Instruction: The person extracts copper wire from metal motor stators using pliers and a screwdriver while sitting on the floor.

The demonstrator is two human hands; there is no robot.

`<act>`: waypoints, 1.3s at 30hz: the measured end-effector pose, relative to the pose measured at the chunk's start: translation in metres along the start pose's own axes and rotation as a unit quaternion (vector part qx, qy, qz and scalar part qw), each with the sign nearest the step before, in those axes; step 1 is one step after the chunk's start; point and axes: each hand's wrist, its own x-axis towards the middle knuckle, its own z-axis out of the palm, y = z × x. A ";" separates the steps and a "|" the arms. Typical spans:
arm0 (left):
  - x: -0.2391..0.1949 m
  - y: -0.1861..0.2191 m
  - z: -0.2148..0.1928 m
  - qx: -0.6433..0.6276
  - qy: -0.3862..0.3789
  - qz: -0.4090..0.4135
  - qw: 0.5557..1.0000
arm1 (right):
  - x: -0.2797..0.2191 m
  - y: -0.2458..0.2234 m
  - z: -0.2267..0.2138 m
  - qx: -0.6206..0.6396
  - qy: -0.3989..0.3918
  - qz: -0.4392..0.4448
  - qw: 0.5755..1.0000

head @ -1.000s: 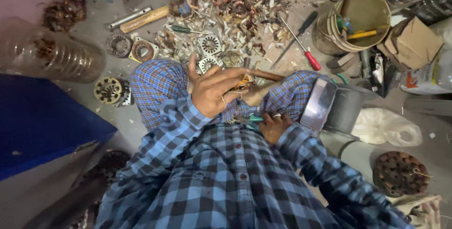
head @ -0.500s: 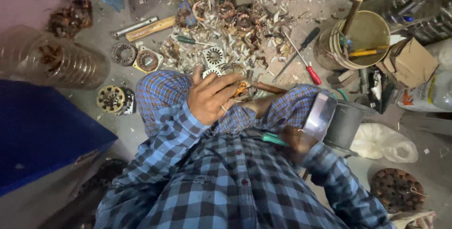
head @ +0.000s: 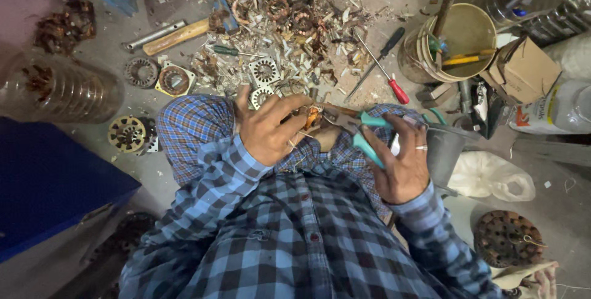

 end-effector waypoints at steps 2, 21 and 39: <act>0.002 0.002 -0.001 0.021 -0.009 0.003 1.000 | 0.005 -0.008 0.004 -0.066 0.005 0.023 0.998; 0.001 -0.001 0.005 -0.100 0.010 0.017 0.995 | -0.044 0.043 0.067 0.286 -0.077 0.075 0.952; 0.000 0.000 0.016 -0.189 0.004 -0.005 0.982 | -0.006 0.017 0.019 -0.027 -0.036 0.035 0.998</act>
